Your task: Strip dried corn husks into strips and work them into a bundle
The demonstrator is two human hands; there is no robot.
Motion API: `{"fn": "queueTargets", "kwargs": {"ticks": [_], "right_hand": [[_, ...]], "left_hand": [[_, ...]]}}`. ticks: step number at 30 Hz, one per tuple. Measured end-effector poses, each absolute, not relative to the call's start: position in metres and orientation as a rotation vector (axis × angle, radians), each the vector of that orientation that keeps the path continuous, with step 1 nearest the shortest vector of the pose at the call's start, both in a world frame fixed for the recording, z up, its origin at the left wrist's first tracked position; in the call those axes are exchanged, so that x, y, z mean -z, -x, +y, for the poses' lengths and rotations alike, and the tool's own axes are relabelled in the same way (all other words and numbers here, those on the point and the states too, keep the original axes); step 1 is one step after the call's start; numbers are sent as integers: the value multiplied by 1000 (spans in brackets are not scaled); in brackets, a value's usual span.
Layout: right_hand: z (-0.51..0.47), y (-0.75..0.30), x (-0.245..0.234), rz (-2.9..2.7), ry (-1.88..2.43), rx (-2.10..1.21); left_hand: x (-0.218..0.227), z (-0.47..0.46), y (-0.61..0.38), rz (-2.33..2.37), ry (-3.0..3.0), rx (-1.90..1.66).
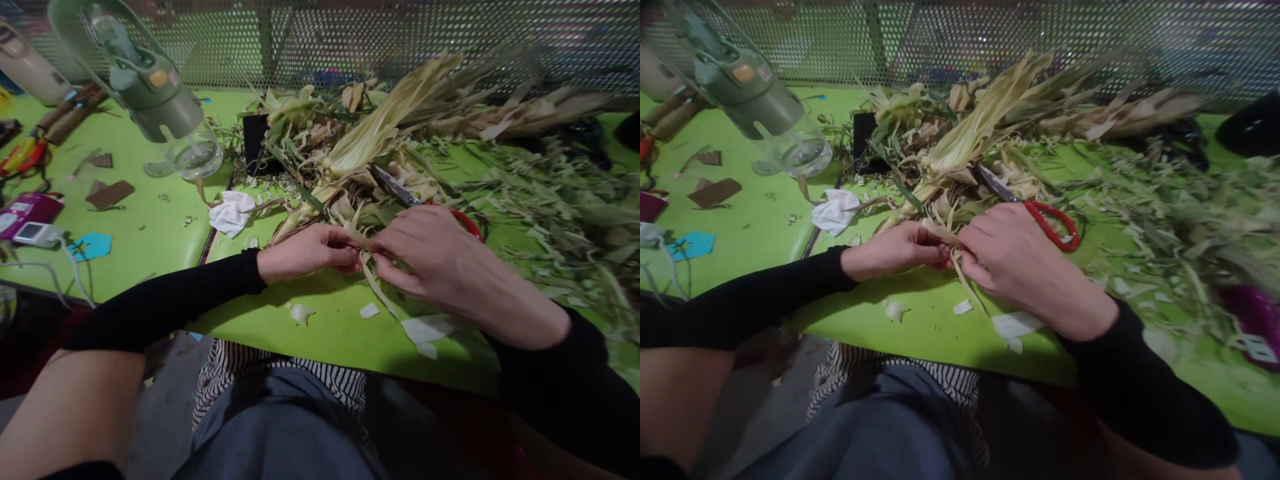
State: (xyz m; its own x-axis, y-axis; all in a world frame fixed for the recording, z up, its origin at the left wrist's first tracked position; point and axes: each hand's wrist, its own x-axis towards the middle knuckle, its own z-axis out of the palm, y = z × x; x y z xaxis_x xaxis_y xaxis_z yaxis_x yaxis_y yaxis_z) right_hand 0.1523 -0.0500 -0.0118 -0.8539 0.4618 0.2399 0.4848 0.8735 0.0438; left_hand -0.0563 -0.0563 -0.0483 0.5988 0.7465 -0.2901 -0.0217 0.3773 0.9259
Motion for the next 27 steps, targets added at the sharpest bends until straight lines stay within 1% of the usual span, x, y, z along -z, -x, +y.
{"fn": "queueTargets", "kwargs": {"ticks": [3,10,18,23,27], "right_hand": [[-52,-152,15,-2827,718,237],[-44,-154,13,-2866,701,-46],[-44,-151,19,-2689,810,-4],[-44,-151,11,-2572,893,-300],[-42,-150,10,-2483,899,-453]], "left_hand": [[54,-56,58,767,-1137,-568],[50,-59,59,830,-1264,-552],[51,-56,60,773,-1180,-627],[52,-56,61,729,-1170,-639],[55,-55,61,728,-1142,-657]]}}
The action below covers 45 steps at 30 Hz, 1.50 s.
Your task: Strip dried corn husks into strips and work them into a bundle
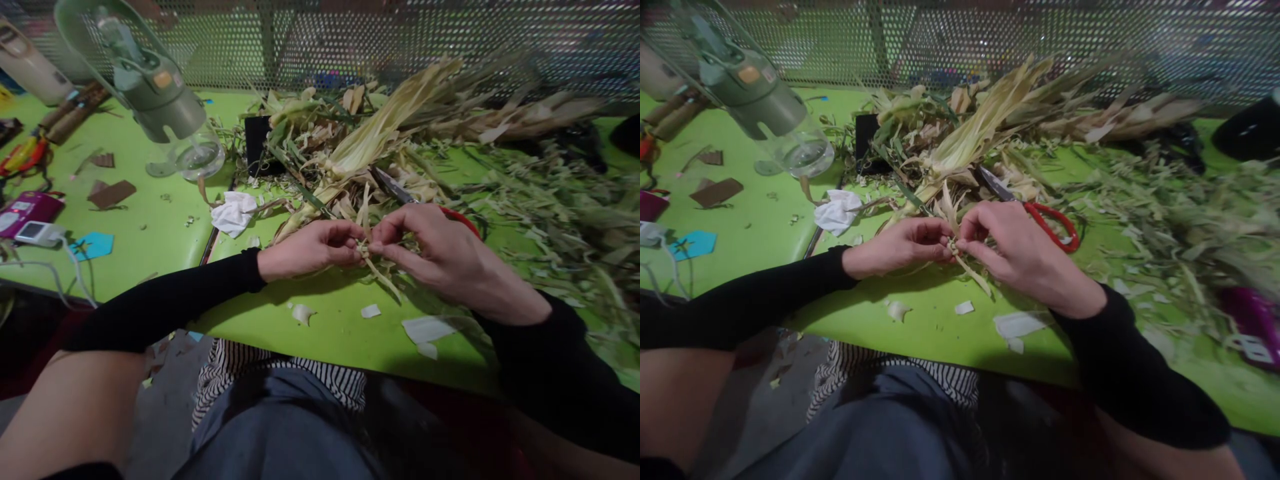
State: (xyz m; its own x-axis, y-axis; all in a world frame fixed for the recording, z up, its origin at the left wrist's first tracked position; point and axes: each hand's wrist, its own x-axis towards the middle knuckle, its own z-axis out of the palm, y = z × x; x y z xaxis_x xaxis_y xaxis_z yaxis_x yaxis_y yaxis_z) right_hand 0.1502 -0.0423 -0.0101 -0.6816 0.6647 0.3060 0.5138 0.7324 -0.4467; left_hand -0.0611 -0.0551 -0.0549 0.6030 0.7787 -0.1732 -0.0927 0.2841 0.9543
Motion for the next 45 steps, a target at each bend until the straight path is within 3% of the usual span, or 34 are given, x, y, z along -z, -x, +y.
{"fn": "queueTargets", "kwargs": {"ticks": [10,27,45], "right_hand": [[-46,-147,13,-2371,996,-432],[-48,-148,19,-2237,1070,-478],[-48,-148,21,-2212,1079,-507]], "left_hand": [[54,-59,59,745,-1240,-736],[62,-58,56,636,-847,-841],[55,-57,58,702,-1019,-815]]}}
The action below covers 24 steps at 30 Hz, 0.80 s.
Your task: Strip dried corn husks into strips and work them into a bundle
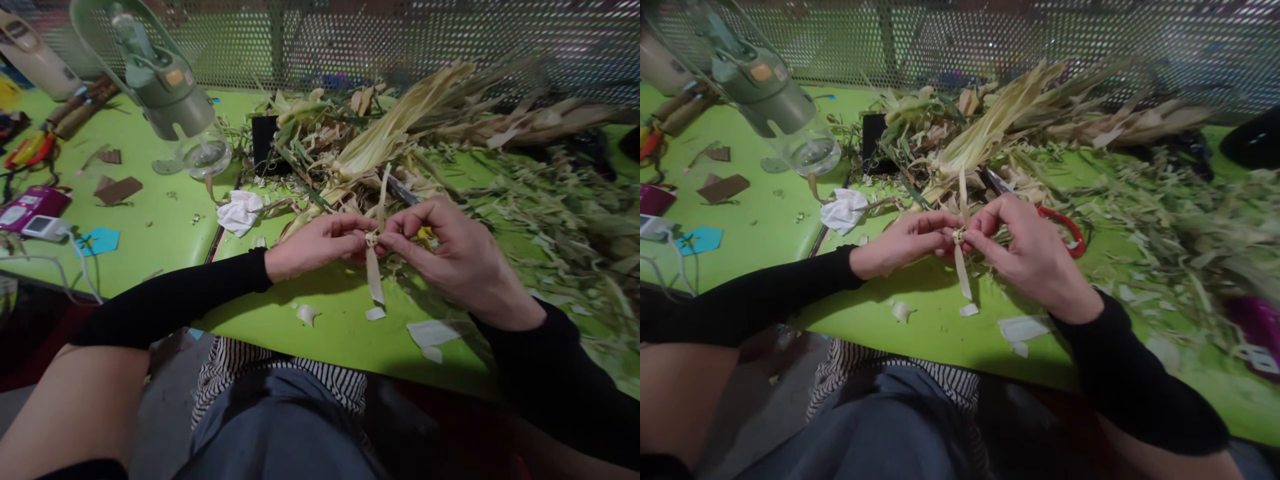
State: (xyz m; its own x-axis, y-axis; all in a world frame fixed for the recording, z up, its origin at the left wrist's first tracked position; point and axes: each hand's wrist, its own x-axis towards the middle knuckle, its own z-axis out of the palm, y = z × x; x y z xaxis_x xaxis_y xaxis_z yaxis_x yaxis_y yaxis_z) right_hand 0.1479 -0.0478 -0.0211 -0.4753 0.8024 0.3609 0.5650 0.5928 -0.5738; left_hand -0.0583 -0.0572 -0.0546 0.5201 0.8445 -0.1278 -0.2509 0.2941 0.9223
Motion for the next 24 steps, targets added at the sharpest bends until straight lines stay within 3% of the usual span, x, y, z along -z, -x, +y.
{"fn": "queueTargets", "kwargs": {"ticks": [6,13,19,24], "right_hand": [[-50,-145,23,-2224,1049,-441],[-50,-144,21,-2503,901,17],[-53,-140,20,-2434,892,-224],[-61,-135,15,-2190,1026,-228]], "left_hand": [[56,-58,59,748,-1173,-796],[43,-63,65,989,-1973,-672],[40,-65,66,1077,-2245,-609],[45,-62,65,1072,-1926,-829]]}}
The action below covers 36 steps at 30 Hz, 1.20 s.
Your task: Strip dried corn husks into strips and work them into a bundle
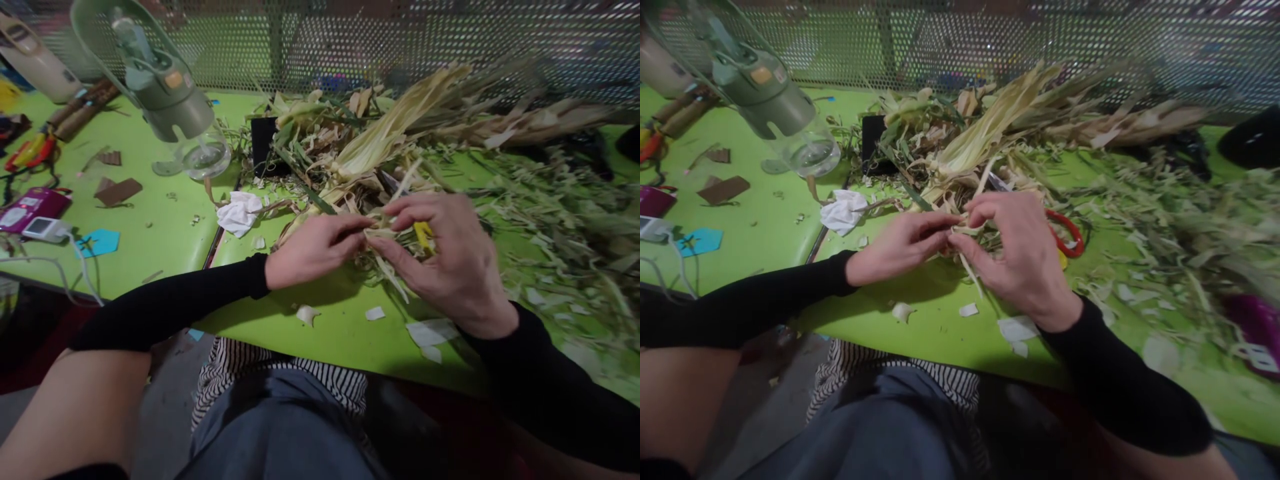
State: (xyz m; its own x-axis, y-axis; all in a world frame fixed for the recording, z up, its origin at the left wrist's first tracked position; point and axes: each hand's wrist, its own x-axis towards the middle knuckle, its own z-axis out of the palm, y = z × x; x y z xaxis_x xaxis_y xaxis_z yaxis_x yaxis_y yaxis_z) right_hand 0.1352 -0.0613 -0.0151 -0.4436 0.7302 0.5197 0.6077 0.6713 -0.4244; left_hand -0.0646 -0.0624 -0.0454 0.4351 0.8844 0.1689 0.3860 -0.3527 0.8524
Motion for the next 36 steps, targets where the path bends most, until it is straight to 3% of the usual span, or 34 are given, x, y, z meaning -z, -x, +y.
{"fn": "queueTargets", "kwargs": {"ticks": [3,8,23,36], "right_hand": [[-61,-136,14,-2109,1183,-179],[-53,-138,25,-2165,1309,-545],[-57,-129,38,-1859,1143,-966],[-60,-127,22,-1700,1233,-903]], "left_hand": [[47,-59,65,1067,-1777,-924],[49,-59,63,1049,-1740,-1032],[52,-60,58,904,-1480,-1100],[46,-57,69,1017,-1659,-972]]}}
